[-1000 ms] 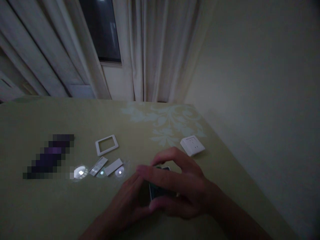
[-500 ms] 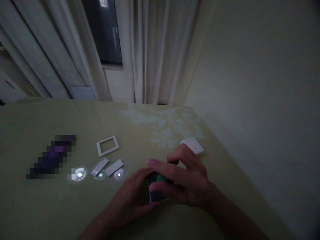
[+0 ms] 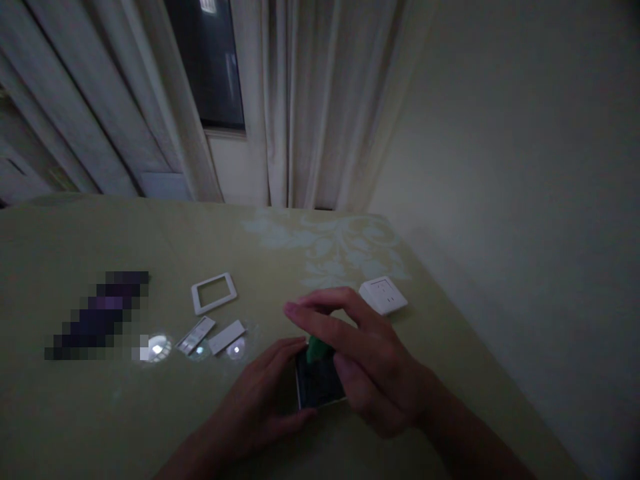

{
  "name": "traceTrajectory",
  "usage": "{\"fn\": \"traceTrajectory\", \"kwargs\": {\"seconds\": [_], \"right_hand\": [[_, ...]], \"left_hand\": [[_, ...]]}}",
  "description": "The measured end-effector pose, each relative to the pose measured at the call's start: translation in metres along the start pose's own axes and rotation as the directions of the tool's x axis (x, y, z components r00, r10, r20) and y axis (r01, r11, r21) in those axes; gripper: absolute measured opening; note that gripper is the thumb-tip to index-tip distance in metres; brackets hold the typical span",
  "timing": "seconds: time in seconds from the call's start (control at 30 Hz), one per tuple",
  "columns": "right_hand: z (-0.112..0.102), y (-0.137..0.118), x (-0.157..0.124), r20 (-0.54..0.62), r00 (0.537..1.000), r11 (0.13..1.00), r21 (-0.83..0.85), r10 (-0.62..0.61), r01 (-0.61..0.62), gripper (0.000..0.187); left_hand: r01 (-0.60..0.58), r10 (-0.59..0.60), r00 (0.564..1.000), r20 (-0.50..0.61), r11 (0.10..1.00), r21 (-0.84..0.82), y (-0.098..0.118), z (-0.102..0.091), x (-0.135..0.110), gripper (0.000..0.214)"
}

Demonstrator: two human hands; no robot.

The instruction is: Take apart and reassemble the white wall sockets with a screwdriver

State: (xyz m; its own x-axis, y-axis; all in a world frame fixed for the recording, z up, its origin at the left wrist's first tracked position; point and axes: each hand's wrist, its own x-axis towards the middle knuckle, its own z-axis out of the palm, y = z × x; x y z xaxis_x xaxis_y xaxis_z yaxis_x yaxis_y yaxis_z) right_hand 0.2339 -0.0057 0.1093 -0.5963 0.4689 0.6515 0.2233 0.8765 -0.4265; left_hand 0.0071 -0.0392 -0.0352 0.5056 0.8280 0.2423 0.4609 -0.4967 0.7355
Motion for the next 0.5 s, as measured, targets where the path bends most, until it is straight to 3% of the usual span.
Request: {"fn": "traceTrajectory", "kwargs": {"seconds": [0.07,0.2,0.27,0.43,0.5], "right_hand": [[0.0017,0.0015,-0.0001,-0.003,1.000,0.999,0.043,-0.017,0.017,0.049],[0.0067,0.0077,-0.0050,-0.168,0.968,0.936,-0.329,-0.186,0.123,0.038],[0.0060,0.0074,-0.0051,-0.144,0.969,0.904,-0.409,-0.199,0.124,0.045],[0.0035,0.0065,0.0014,0.005,0.997,0.995,-0.052,-0.083,0.083,0.058],[0.0047,0.0099,0.0010,-0.058,0.990,0.982,-0.146,-0.125,0.116,0.044]], "left_hand": [[0.001,-0.001,1.000,0.002,1.000,0.012,-0.0003,0.0007,-0.0005,0.086],[-0.005,0.005,1.000,0.005,1.000,0.009,-0.0018,0.0010,-0.0010,0.086],[-0.015,0.015,1.000,-0.004,1.000,-0.002,-0.0026,0.0007,-0.0007,0.086],[-0.039,0.040,0.999,-0.032,0.999,0.019,0.0004,-0.0018,0.0018,0.081],[-0.038,0.039,0.999,-0.034,0.999,0.025,0.0024,-0.0026,0.0024,0.077]]}}
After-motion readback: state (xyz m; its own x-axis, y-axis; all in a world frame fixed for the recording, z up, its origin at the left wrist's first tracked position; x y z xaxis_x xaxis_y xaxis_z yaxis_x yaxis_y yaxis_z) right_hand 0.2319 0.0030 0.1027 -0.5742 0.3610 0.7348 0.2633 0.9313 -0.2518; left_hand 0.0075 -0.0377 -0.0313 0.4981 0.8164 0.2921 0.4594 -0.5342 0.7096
